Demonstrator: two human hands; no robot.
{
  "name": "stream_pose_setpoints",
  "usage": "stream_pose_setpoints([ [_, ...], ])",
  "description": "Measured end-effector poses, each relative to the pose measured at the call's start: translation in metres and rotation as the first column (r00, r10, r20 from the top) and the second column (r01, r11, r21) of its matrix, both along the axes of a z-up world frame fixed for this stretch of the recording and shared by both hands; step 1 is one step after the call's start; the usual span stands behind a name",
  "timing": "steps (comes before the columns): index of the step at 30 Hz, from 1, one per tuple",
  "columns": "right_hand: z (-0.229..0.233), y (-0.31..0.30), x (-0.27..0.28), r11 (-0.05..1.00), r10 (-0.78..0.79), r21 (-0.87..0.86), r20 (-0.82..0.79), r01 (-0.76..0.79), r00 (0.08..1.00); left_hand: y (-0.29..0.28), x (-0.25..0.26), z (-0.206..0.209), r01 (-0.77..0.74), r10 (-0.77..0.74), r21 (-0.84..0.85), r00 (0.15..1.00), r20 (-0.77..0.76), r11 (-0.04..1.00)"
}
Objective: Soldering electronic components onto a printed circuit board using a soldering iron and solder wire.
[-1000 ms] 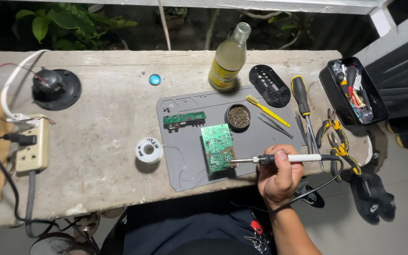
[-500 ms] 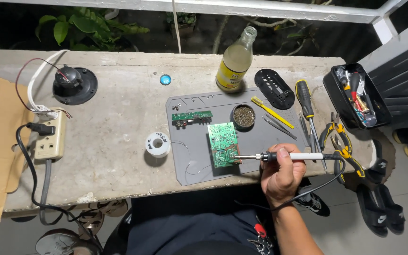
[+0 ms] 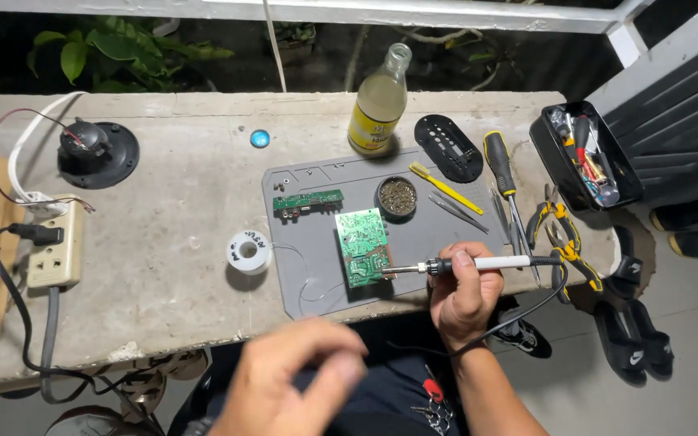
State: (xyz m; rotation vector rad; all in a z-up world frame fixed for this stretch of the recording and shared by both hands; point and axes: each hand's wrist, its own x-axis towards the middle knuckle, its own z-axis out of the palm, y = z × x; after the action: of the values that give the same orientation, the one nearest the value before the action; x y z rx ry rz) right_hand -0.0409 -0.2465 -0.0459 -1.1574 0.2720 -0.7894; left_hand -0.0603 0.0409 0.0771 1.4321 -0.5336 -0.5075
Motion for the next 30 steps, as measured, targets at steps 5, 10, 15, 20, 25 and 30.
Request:
stream_pose_setpoints([
  [5, 0.002, 0.002, -0.001, 0.999, 0.039, -0.025, 0.016, -0.039, 0.999, -0.012, 0.028, -0.048, -0.511, 0.323, 0.067, 0.634, 0.702, 0.857],
  [10, 0.004, 0.001, -0.002, 1.000, 0.026, -0.018, -0.004, -0.026, 1.000, -0.020, 0.036, -0.071, -0.535, 0.213, 0.196, 0.607, 0.766, 0.822],
  [15, -0.001, -0.001, -0.002, 0.999, 0.026, -0.031, -0.006, -0.026, 1.000, -0.021, 0.037, -0.071, -0.599, 0.355, 0.089, 0.580, 0.733, 0.796],
  [20, -0.004, -0.005, -0.003, 0.999, 0.032, -0.020, -0.014, -0.032, 0.999, -0.033, 0.045, -0.060, -0.539, 0.402, -0.014, 0.610, 0.683, 0.842],
  [25, -0.006, -0.008, -0.004, 0.999, 0.023, 0.035, 0.004, -0.023, 1.000, -0.041, 0.051, -0.068, -0.510, 0.397, -0.027, 0.635, 0.663, 0.860],
  [30, -0.008, -0.009, -0.006, 1.000, 0.019, -0.023, 0.018, -0.018, 1.000, -0.041, 0.054, -0.073, -0.484, 0.376, -0.024, 0.648, 0.662, 0.875],
])
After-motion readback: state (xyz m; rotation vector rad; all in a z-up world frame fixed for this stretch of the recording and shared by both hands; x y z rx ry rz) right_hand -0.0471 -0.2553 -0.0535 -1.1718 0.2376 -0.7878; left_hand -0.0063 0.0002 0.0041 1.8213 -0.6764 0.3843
